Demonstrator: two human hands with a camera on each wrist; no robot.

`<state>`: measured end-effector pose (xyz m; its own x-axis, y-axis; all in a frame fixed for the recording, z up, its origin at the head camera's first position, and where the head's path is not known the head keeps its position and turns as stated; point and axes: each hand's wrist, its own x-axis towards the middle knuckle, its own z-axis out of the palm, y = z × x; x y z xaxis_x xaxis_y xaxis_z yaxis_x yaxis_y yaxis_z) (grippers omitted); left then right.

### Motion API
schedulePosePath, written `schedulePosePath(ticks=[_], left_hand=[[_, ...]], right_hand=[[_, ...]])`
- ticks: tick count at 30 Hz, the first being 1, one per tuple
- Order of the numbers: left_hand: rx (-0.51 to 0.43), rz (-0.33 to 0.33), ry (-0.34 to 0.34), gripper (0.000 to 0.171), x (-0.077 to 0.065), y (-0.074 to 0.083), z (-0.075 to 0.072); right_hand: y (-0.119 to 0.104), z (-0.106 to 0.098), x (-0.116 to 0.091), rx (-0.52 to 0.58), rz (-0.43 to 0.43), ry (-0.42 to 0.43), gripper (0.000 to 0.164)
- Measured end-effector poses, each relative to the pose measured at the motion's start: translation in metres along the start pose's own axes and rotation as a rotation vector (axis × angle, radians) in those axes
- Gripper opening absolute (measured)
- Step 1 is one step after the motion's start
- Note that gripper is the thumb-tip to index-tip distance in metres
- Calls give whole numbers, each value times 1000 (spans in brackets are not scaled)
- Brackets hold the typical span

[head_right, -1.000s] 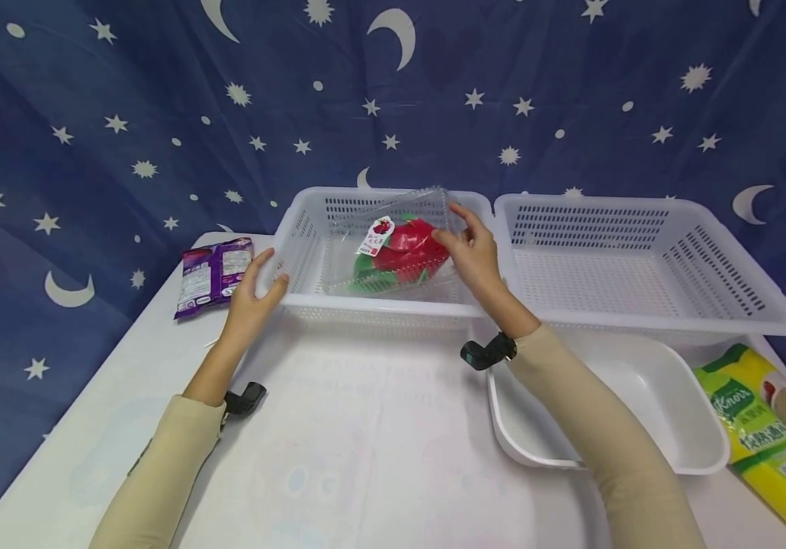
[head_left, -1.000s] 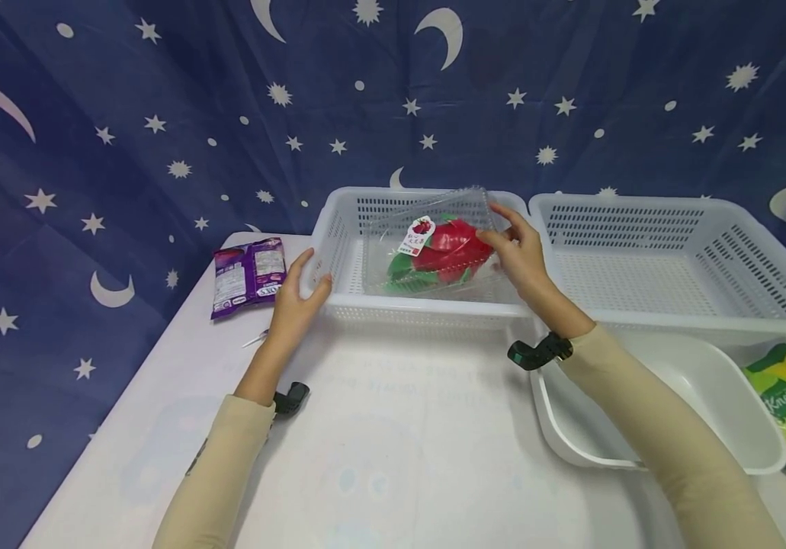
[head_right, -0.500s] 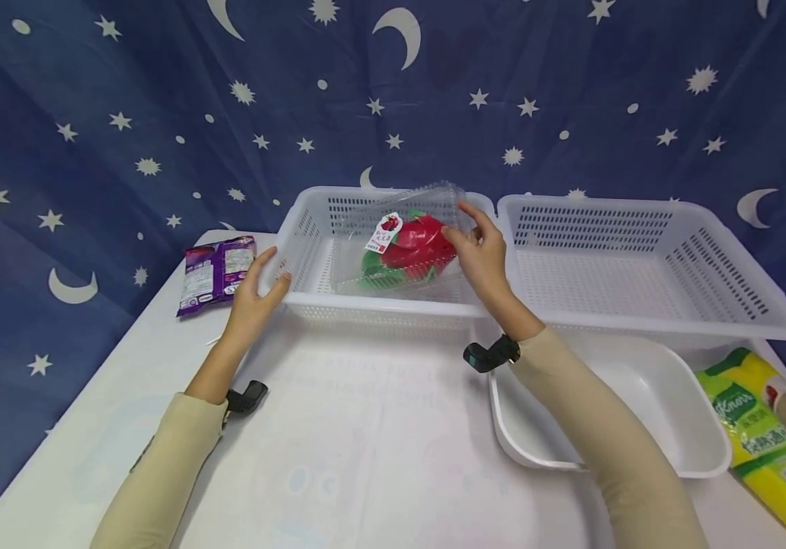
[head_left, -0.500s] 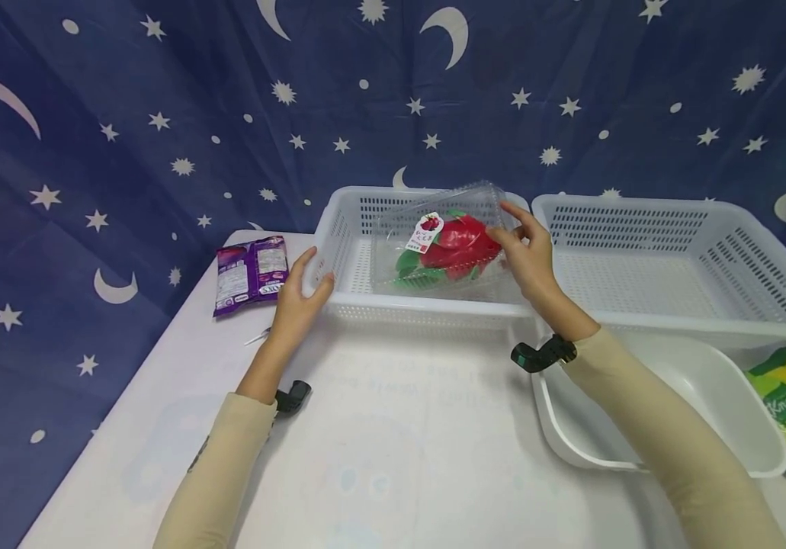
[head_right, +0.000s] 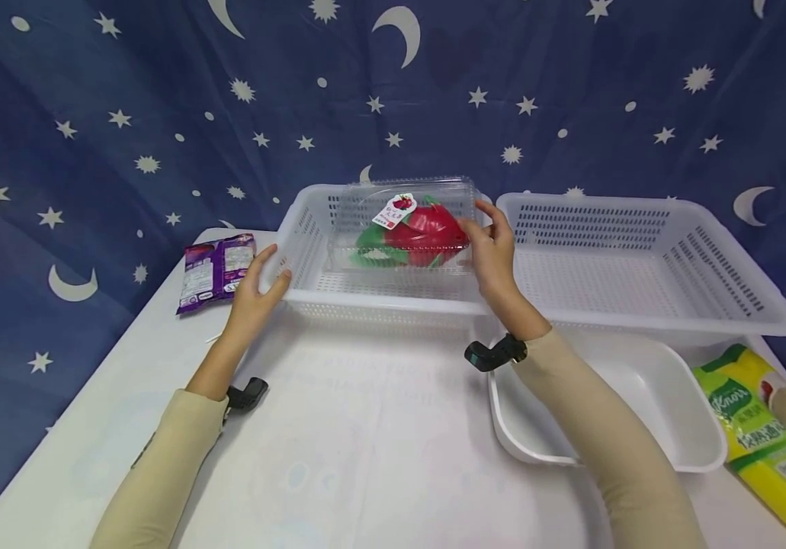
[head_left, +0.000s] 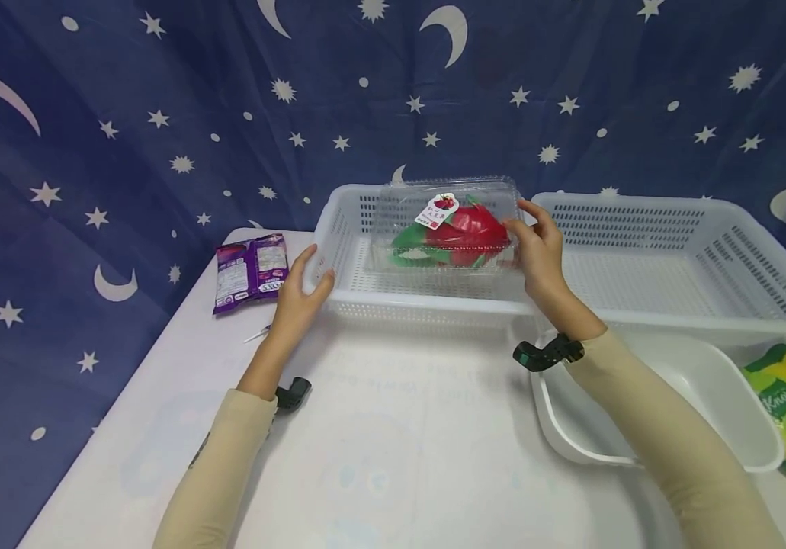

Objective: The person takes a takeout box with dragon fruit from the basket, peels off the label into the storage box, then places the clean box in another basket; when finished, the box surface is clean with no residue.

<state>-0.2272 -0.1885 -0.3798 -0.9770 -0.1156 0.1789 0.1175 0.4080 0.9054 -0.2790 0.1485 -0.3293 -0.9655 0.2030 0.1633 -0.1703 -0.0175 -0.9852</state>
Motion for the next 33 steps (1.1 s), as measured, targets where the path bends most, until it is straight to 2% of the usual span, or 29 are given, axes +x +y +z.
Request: schedulePosePath(ticks=[7,11,23,27,33], left_hand=[[11,3,3,61,1,2,3],[55,11,-6,61,0,2,2],[161,98,16,58,-1,0,-1],[189,94,-5,58,0,0,-2],[214,110,-12,59,-1,3,-3]], right_hand=[[-10,-5,-5,19,17,6,46],[-15,-8,-9,63,33,4,47],[-23,-16,-21,38,-37,-3,46],[-27,-18,-24,60,1,-7,47],[-37,-19,-30,168,39,-18,42]])
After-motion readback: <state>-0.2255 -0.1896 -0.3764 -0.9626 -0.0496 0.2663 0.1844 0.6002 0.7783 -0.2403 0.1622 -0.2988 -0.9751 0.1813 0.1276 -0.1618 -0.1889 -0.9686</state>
